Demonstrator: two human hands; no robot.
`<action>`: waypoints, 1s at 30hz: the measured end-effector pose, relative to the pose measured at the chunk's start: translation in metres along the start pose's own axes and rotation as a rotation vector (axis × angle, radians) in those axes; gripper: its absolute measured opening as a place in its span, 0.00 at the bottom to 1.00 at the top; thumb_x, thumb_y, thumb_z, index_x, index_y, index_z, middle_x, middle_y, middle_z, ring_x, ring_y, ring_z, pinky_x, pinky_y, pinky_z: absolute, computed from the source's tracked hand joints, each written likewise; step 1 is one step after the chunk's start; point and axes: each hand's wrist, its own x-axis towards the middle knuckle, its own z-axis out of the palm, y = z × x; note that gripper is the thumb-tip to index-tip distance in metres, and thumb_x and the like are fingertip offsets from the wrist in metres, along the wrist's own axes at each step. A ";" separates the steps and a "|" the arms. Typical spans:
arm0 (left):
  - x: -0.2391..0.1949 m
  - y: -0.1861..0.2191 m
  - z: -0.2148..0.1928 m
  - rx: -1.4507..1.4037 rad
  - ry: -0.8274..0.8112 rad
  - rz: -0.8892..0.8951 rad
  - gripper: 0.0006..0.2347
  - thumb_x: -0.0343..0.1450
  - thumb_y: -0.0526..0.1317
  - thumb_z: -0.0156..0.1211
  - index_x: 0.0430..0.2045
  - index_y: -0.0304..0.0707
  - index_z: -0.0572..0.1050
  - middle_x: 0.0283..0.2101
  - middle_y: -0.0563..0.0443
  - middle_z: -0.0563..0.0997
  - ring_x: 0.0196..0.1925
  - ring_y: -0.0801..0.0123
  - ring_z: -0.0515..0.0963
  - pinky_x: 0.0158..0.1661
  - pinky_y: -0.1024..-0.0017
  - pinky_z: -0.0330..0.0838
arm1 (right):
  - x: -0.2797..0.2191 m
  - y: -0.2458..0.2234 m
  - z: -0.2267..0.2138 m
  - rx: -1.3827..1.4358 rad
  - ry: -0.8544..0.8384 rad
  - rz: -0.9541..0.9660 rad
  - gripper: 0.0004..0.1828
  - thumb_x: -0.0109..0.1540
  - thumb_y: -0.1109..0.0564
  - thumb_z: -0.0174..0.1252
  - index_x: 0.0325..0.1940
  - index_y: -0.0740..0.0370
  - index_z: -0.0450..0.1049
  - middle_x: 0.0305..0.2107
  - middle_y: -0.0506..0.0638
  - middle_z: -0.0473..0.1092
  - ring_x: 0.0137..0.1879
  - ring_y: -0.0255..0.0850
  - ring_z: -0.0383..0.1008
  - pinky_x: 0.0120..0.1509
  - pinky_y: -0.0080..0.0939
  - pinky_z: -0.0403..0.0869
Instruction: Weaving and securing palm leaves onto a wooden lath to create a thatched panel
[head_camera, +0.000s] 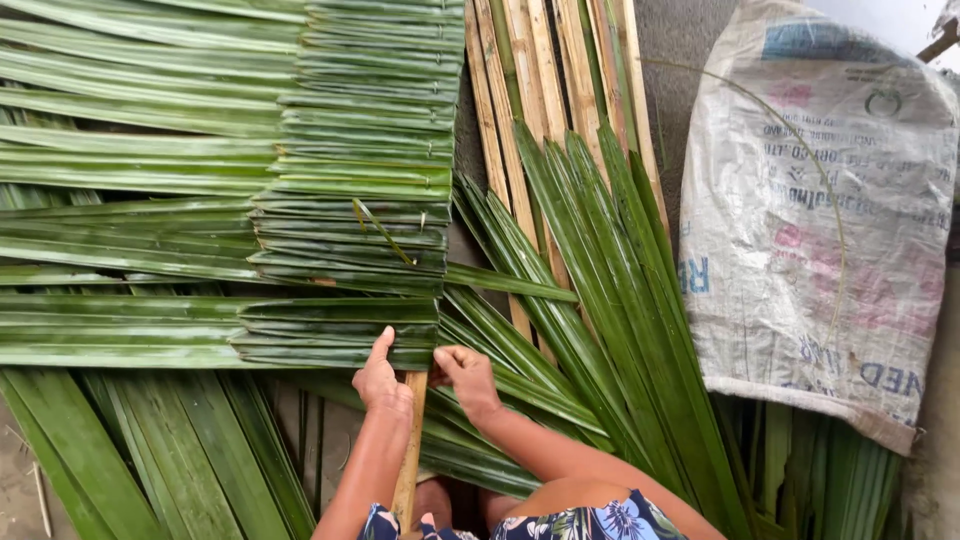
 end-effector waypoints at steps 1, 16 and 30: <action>-0.002 -0.001 0.000 -0.015 0.000 0.005 0.37 0.50 0.38 0.87 0.46 0.16 0.68 0.45 0.26 0.74 0.49 0.48 0.79 0.49 0.56 0.75 | -0.002 -0.003 0.001 -0.025 0.001 -0.051 0.10 0.68 0.56 0.60 0.42 0.68 0.79 0.27 0.55 0.77 0.33 0.42 0.82 0.40 0.45 0.84; 0.006 -0.012 -0.002 -0.017 -0.053 0.017 0.38 0.52 0.42 0.87 0.49 0.21 0.66 0.46 0.30 0.74 0.48 0.52 0.79 0.48 0.55 0.76 | -0.003 -0.021 0.013 -0.097 -0.018 -0.073 0.14 0.73 0.50 0.51 0.41 0.62 0.72 0.18 0.58 0.70 0.19 0.48 0.76 0.19 0.42 0.79; 0.043 -0.028 0.002 -0.081 -0.046 0.031 0.38 0.52 0.40 0.86 0.50 0.23 0.65 0.45 0.31 0.74 0.49 0.49 0.80 0.50 0.55 0.76 | 0.093 -0.108 0.035 -1.763 -0.019 -1.356 0.15 0.62 0.43 0.57 0.43 0.53 0.68 0.28 0.44 0.65 0.31 0.43 0.75 0.31 0.44 0.76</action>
